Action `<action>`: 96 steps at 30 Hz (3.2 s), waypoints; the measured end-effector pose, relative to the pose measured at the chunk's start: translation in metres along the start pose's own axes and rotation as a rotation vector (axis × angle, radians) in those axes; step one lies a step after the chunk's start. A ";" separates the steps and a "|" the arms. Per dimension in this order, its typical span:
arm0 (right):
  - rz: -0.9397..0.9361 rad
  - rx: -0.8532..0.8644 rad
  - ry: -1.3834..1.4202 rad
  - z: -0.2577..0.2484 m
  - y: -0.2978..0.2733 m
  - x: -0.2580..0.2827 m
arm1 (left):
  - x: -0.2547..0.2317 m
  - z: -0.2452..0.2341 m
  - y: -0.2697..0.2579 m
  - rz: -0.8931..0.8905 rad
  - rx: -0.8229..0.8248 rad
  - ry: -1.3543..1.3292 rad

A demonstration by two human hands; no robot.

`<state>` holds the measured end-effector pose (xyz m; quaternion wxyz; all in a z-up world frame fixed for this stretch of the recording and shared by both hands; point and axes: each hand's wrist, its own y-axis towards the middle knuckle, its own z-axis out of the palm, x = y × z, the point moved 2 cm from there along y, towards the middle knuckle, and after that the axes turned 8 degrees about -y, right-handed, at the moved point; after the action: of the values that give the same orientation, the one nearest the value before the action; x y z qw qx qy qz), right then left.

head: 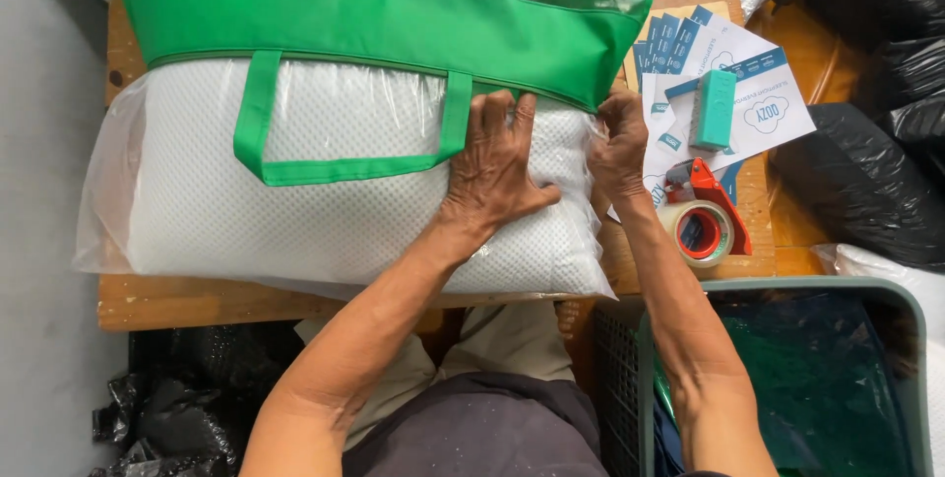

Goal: A person uses a smoothing tool on a pillow before carefully sliding it into a green zippered carrying bag.

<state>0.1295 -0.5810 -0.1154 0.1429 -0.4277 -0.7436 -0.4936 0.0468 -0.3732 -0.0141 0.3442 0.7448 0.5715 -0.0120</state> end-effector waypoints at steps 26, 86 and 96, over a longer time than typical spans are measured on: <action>0.212 0.131 -0.236 -0.034 -0.066 0.066 | 0.001 0.005 0.002 0.053 -0.038 -0.039; -0.703 0.685 -0.584 0.229 0.015 0.370 | 0.353 -0.164 -0.154 -0.982 -0.411 -1.406; -0.544 0.647 -0.553 0.266 0.025 0.328 | 0.333 -0.182 -0.174 -0.922 -0.263 -1.110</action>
<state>0.0103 -0.1868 -0.0177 -0.0680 -0.2670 -0.9530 -0.1257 -0.0555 0.0228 -0.0992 0.6296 0.2652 0.5652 -0.4623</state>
